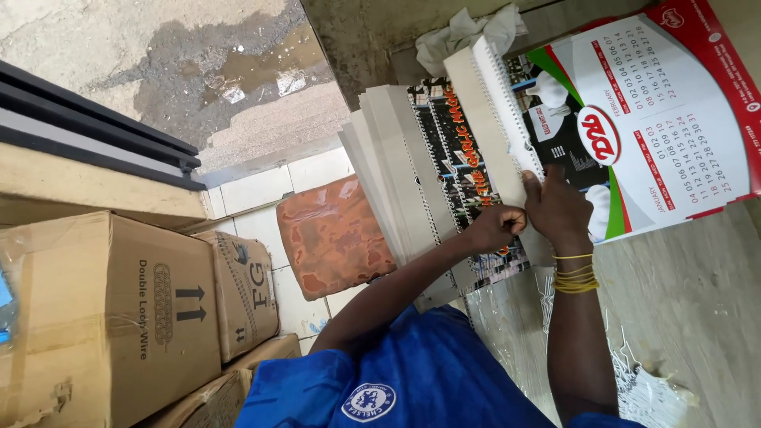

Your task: Picking up, aligning, and stacking a large pile of spiral-bound calendars in a print shop.

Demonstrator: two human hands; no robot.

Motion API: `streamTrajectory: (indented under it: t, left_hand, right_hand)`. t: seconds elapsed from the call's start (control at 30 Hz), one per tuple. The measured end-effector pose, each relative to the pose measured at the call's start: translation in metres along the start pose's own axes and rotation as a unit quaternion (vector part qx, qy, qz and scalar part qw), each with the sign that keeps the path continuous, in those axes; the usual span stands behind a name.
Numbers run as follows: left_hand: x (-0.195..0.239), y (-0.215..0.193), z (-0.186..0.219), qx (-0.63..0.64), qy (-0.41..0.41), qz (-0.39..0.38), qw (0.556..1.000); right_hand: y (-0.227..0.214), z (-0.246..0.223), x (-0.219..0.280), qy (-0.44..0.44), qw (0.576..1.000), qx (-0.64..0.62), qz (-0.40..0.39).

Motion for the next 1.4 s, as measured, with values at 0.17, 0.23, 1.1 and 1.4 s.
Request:
streamTrajectory:
  t: [0.17,0.23,1.1,1.4]
  left_hand:
    - [0.007,-0.003,-0.021,0.008,-0.025,0.004,1.0]
    - [0.005,-0.006,-0.013,0.02,-0.043,-0.003,0.999]
    - [-0.036,-0.093,-0.008,0.1,-0.275,0.377,0.879]
    - [-0.03,-0.1,0.001,-0.078,-0.243,0.44,0.861]
  right_hand:
    - [0.012,-0.009,-0.005,0.002,0.998,-0.016,-0.063]
    - [-0.007,-0.038,0.006,-0.005,0.993,-0.04,-0.11]
    - [0.038,-0.06,0.05,-0.017,0.998,0.053,0.018]
    - [0.049,-0.047,0.032,0.006,0.994,0.057,0.092]
Point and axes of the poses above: each hand's wrist, its own x-axis away from the middle knuckle, its own y-axis out of the palm, z = x × y, the point moved 8 cm from there along -x, towards the middle knuckle, and after that the axes turned 8 degrees about -y, right-handed, at the moved point
